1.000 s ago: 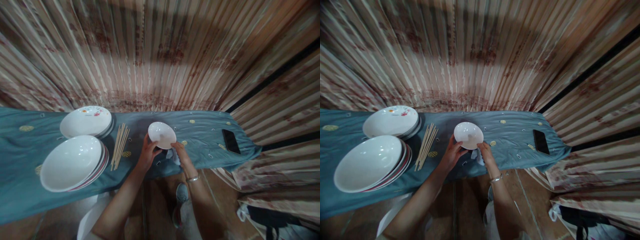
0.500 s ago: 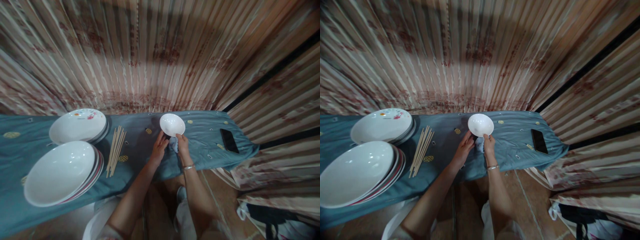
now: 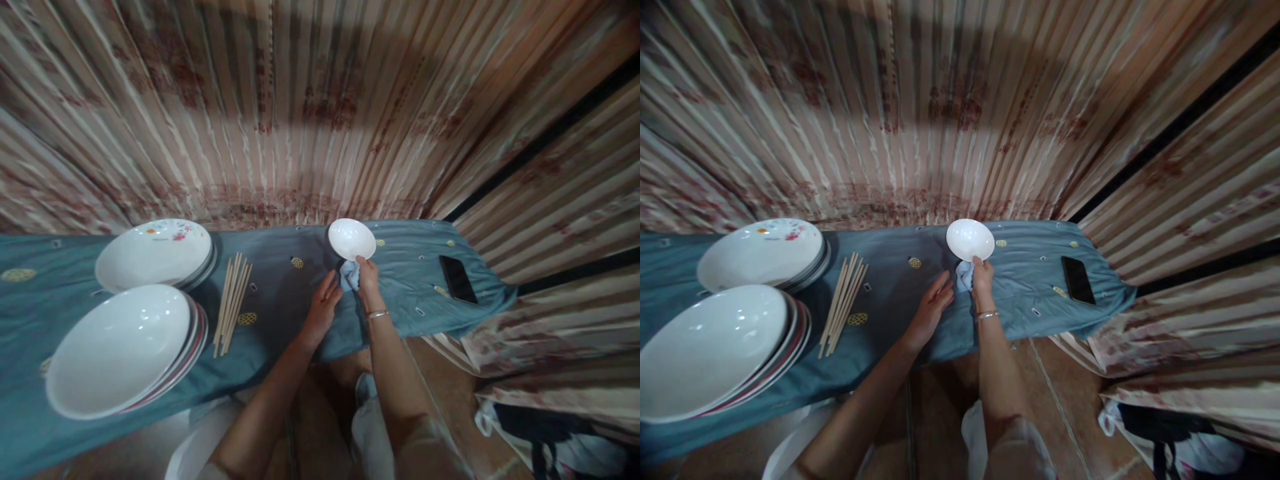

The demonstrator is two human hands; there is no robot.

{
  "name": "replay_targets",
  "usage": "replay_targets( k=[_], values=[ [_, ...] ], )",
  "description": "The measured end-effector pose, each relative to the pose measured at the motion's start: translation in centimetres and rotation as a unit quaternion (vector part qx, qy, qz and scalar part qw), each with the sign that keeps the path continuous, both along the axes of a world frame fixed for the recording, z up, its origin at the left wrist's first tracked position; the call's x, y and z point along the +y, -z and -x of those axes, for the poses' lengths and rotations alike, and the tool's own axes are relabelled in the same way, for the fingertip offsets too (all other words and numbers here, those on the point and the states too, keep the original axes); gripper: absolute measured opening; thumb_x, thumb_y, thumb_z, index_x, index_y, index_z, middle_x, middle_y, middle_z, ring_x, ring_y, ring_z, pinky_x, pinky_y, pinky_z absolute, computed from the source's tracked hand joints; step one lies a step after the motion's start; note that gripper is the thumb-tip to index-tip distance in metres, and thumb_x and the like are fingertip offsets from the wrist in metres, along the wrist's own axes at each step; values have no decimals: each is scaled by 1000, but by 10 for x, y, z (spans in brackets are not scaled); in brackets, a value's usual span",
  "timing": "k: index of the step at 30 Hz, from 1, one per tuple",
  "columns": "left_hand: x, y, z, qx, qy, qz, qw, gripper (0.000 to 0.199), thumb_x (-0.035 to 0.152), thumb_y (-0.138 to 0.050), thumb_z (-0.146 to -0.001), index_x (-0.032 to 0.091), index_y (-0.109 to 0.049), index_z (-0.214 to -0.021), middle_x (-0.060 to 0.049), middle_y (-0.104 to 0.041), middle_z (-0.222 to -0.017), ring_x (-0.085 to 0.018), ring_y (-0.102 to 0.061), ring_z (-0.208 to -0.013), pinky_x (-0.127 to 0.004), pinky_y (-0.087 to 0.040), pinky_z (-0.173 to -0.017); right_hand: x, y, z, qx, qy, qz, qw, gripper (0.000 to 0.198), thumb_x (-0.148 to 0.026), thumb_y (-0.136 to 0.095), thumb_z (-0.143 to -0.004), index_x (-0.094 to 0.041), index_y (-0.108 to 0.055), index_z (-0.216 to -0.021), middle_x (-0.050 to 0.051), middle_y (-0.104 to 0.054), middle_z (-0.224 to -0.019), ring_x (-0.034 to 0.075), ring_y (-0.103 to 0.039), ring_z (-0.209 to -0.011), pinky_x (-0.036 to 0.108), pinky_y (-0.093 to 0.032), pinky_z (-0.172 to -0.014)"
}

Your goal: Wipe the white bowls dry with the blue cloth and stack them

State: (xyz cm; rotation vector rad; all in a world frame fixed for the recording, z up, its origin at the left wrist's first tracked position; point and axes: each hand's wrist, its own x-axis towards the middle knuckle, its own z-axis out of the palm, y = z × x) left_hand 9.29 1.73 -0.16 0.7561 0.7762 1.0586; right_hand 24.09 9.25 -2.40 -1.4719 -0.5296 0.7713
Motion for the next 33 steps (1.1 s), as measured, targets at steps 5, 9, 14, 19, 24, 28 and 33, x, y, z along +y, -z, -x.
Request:
replay_targets(
  k=[5, 9, 14, 19, 24, 28, 33],
  values=[
    [-11, -1, 16, 26, -1, -12, 1000, 56, 34, -75, -75, 21, -62, -127, -14, -49, -148, -32, -47, -135, -47, -37, -112, -15, 0, 12, -11, -22, 12, 1000, 37, -56, -61, -64, -20, -58, -72, -4, -57, -54, 14, -52, -53, 25, -39, -50],
    [-22, 1, 37, 57, -28, -37, 997, 55, 35, -73, -76, 19, -61, -127, -16, -52, -145, -31, -53, -130, -47, -39, -110, -33, -3, 39, -16, -70, 10, 997, 44, -60, -63, -64, -19, -62, -80, -3, -62, -56, 14, -54, -52, 26, -41, -52],
    [-42, -8, 77, 192, -70, -163, 965, 51, 32, -62, -85, 21, -55, -134, -15, -49, -147, -29, -46, -136, -49, -39, -111, -63, -18, 86, -17, -147, -4, 989, 46, -53, -67, -65, -16, -67, -92, -1, -67, -61, 15, -57, -57, 26, -45, -57],
    [-65, -38, 117, 340, -81, -319, 881, 50, 29, -53, -92, 24, -47, -142, -13, -38, -155, -26, -33, -144, -44, -24, -120, -87, -38, 129, -100, -287, -44, 952, 31, -42, -61, -77, -17, -73, -93, 1, -72, -76, 16, -62, -70, 28, -48, -69],
    [-76, -68, 159, 435, -135, -427, 782, 61, 26, -53, -93, 27, -33, -151, -10, -24, -162, -27, -21, -149, -45, -17, -122, -104, -53, 172, -142, -388, -75, 908, 34, -40, -54, -85, -18, -72, -103, -1, -71, -78, 14, -59, -65, 26, -47, -68],
    [-72, -89, 209, 506, -248, -437, 702, 69, 29, -55, -91, 26, -25, -153, -11, -15, -164, -30, -17, -150, -48, -16, -121, -115, -72, 202, -245, -429, -86, 865, 46, -42, -51, -90, -17, -62, -127, 2, -72, -88, 15, -62, -70, 26, -48, -71],
    [-63, -89, 270, 472, -377, -273, 749, 67, 39, -59, -88, 21, -37, -148, -10, -21, -163, -27, -14, -150, -43, -8, -123, -125, -89, 228, -339, -513, -94, 783, 63, -44, -48, -94, -17, -35, -150, 6, -72, -101, 20, -66, -86, 30, -48, -83]
  ],
)
